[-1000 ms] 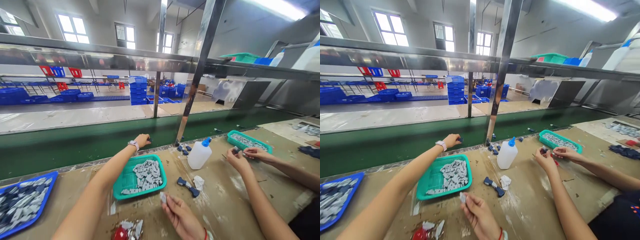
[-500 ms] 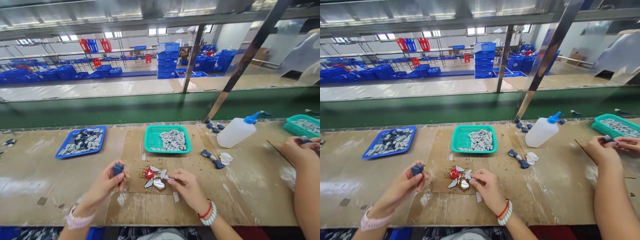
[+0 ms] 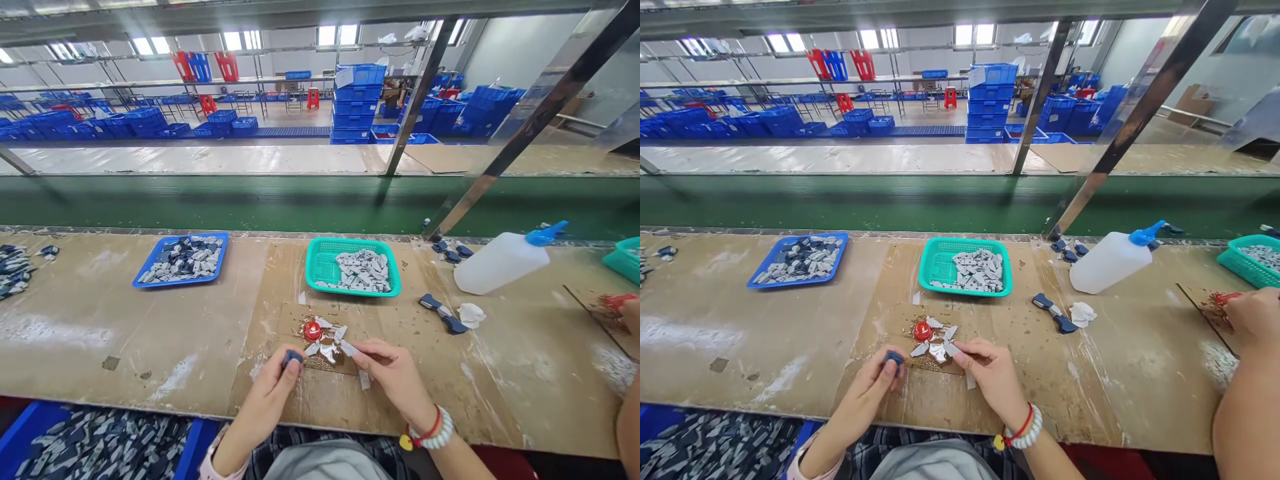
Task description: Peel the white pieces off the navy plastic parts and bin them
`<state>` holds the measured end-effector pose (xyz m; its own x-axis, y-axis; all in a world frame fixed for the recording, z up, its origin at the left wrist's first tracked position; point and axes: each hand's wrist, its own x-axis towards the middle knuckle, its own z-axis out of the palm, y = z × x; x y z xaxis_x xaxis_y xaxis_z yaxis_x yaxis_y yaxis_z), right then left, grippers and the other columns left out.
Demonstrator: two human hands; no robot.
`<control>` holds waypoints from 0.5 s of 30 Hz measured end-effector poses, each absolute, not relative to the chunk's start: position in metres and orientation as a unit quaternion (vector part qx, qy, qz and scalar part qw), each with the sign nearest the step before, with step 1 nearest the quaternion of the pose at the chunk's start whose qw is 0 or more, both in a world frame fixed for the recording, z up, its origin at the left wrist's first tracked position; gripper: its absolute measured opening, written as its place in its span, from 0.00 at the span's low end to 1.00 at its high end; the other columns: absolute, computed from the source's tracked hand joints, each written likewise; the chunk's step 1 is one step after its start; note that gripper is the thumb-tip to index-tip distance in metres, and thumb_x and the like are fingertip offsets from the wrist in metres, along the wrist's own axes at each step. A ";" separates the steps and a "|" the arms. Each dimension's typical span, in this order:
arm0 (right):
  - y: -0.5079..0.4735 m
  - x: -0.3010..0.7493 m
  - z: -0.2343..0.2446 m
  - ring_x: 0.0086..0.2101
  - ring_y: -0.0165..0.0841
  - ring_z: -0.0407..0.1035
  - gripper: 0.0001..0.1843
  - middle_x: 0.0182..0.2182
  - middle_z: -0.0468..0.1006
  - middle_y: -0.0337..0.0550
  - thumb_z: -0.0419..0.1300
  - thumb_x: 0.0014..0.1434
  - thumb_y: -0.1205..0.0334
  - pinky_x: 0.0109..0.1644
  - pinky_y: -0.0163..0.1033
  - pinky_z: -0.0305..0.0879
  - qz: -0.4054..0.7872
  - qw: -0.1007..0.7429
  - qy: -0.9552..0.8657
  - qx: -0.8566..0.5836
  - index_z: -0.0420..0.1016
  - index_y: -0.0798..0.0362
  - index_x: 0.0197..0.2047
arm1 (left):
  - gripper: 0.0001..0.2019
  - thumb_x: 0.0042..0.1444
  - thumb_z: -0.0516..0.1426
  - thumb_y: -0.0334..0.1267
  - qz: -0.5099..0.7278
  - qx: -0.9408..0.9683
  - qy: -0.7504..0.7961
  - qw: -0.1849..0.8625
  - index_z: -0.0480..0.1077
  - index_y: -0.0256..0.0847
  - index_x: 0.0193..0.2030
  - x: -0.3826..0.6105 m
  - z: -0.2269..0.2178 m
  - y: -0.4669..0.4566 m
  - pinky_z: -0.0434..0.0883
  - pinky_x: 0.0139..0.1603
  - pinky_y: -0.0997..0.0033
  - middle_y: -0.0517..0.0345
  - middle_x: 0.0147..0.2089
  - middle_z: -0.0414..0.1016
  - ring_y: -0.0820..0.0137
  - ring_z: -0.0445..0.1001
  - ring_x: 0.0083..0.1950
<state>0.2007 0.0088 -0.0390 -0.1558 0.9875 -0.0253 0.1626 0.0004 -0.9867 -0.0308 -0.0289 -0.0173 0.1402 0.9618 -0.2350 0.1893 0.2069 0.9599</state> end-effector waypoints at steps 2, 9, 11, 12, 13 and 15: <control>0.010 0.202 -0.029 0.24 0.27 0.66 0.17 0.28 0.77 0.43 0.66 0.52 0.50 0.26 0.32 0.65 0.556 0.427 -0.512 -0.497 0.82 0.54 0.37 | 0.16 0.65 0.46 0.52 0.326 0.569 0.536 0.531 0.64 0.44 0.48 -0.017 -0.010 -0.020 0.59 0.40 0.70 0.59 0.36 0.66 0.69 0.63 0.37; 0.002 0.195 0.006 0.32 0.30 0.73 0.07 0.31 0.78 0.43 0.65 0.54 0.63 0.34 0.32 0.72 0.444 0.518 -0.580 -0.445 0.82 0.47 0.38 | 0.20 0.60 0.53 0.54 0.346 0.602 0.461 0.553 0.63 0.44 0.52 0.021 0.007 -0.004 0.61 0.40 0.71 0.57 0.41 0.68 0.67 0.64 0.41; -0.001 0.193 0.010 0.33 0.29 0.73 0.10 0.33 0.79 0.42 0.63 0.56 0.67 0.35 0.31 0.72 0.400 0.523 -0.616 -0.432 0.81 0.46 0.40 | 0.20 0.59 0.53 0.54 0.364 0.601 0.450 0.551 0.64 0.44 0.51 0.025 0.009 -0.003 0.61 0.41 0.71 0.57 0.42 0.68 0.67 0.65 0.42; -0.002 0.192 0.011 0.33 0.28 0.74 0.11 0.33 0.78 0.41 0.63 0.56 0.68 0.35 0.30 0.72 0.380 0.525 -0.634 -0.423 0.81 0.46 0.41 | 0.19 0.60 0.53 0.54 0.371 0.601 0.448 0.548 0.64 0.44 0.51 0.026 0.010 -0.004 0.62 0.42 0.71 0.56 0.43 0.68 0.67 0.66 0.42; -0.002 0.191 0.011 0.33 0.28 0.74 0.12 0.33 0.78 0.41 0.62 0.56 0.70 0.34 0.29 0.72 0.361 0.525 -0.651 -0.413 0.80 0.46 0.42 | 0.19 0.60 0.53 0.54 0.376 0.601 0.451 0.542 0.64 0.44 0.51 0.027 0.010 -0.004 0.62 0.44 0.71 0.56 0.44 0.68 0.66 0.66 0.44; -0.003 0.190 0.012 0.33 0.26 0.73 0.14 0.33 0.78 0.40 0.61 0.57 0.72 0.34 0.27 0.71 0.326 0.522 -0.682 -0.395 0.79 0.47 0.43 | 0.18 0.61 0.52 0.52 0.377 0.608 0.466 0.521 0.64 0.44 0.51 0.029 0.011 -0.006 0.63 0.45 0.70 0.55 0.46 0.69 0.65 0.67 0.46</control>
<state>0.1902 -0.0028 0.0119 -0.1429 0.8789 0.4551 0.1975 0.4759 -0.8570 0.0290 -0.0059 0.0111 0.2821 0.9590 -0.0278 0.1731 -0.0224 0.9847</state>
